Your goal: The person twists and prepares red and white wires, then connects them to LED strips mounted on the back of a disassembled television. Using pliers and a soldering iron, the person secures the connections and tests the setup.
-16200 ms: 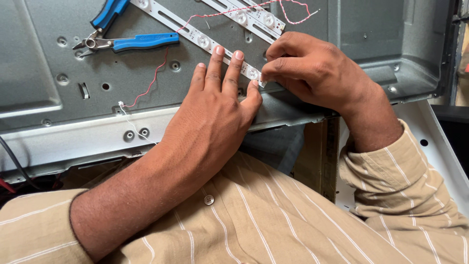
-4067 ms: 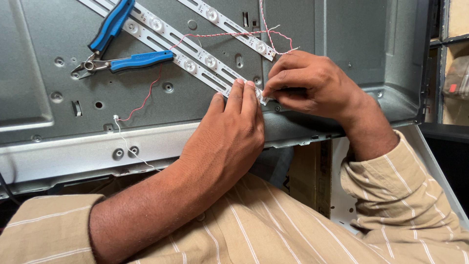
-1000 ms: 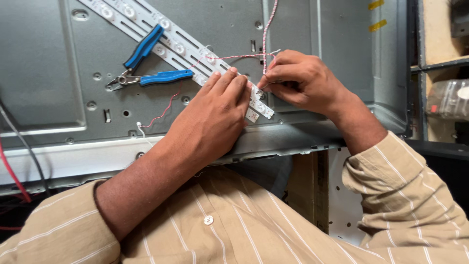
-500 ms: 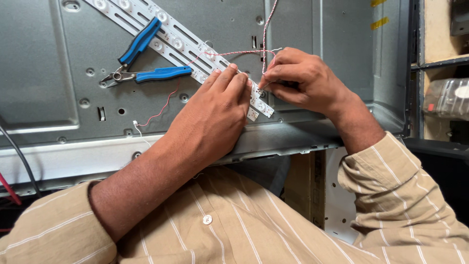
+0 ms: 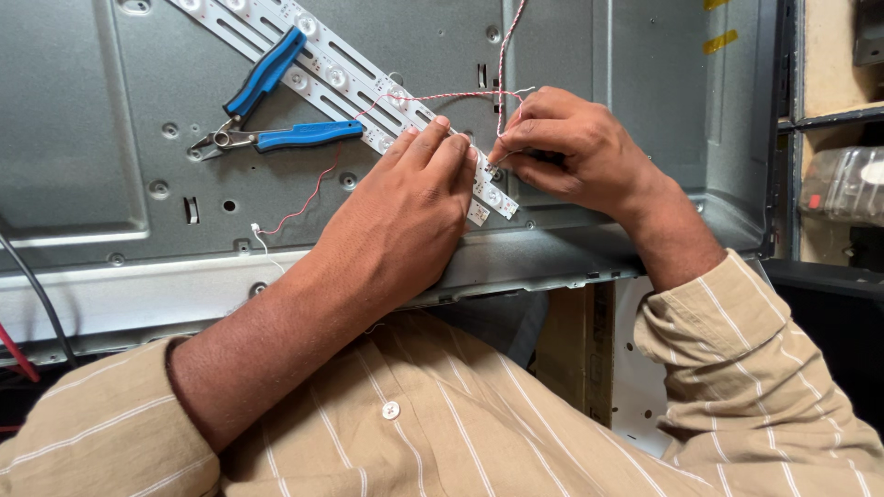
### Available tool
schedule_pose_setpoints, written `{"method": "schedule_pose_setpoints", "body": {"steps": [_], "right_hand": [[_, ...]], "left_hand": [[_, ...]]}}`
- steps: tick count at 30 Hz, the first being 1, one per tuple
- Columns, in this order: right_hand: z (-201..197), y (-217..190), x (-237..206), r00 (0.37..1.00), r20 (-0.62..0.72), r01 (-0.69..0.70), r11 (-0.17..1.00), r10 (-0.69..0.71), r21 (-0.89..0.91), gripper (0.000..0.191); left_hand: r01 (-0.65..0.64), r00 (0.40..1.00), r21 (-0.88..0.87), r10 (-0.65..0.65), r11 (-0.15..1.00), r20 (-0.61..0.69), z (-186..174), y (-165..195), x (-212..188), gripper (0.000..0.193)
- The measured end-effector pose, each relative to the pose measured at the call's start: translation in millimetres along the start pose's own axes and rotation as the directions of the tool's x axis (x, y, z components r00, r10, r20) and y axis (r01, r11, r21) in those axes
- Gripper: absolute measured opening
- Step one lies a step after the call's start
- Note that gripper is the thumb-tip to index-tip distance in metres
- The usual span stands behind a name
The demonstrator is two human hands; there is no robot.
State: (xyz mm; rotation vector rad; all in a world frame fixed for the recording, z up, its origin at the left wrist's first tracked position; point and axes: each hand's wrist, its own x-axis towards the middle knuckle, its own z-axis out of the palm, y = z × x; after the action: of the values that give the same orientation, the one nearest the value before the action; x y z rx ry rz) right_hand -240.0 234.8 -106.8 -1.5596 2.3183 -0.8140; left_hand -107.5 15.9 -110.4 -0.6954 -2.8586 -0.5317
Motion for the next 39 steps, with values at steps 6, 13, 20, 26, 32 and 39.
{"method": "schedule_pose_setpoints", "body": {"steps": [6, 13, 20, 26, 32, 39], "right_hand": [[0.0, -1.7, -0.6, 0.999, -0.011, -0.037, 0.999, 0.037, 0.006, 0.023], [0.6, -1.3, -1.0, 0.999, -0.020, -0.031, 0.999, 0.032, 0.012, 0.022], [0.1, 0.5, -2.1, 1.000, -0.026, 0.004, 1.000, -0.004, 0.020, 0.022], [-0.6, -0.4, -2.8, 1.000, -0.026, 0.006, 1.000, -0.006, 0.018, 0.021], [-1.0, -1.5, -2.5, 1.000, -0.015, 0.011, 1.000, -0.010, 0.014, 0.020], [-1.2, -1.1, -2.7, 1.000, -0.009, 0.019, 1.000, -0.019, 0.019, 0.021]], "left_hand": [[0.005, 1.000, -0.021, -0.005, 1.000, 0.013, -1.3, 0.0, -1.2, 0.045], [0.014, 0.999, -0.047, -0.012, 0.999, 0.033, -1.4, 0.3, -0.9, 0.043], [0.004, 1.000, -0.021, -0.003, 1.000, 0.020, -2.0, 1.6, -0.8, 0.046], [0.010, 1.000, -0.039, -0.009, 0.999, 0.022, -3.2, 1.4, -0.9, 0.047], [-0.001, 1.000, -0.004, 0.001, 1.000, 0.024, -2.6, 1.9, -0.2, 0.046], [0.005, 0.999, -0.015, -0.005, 1.000, 0.033, -3.1, 1.3, -1.3, 0.048]]}}
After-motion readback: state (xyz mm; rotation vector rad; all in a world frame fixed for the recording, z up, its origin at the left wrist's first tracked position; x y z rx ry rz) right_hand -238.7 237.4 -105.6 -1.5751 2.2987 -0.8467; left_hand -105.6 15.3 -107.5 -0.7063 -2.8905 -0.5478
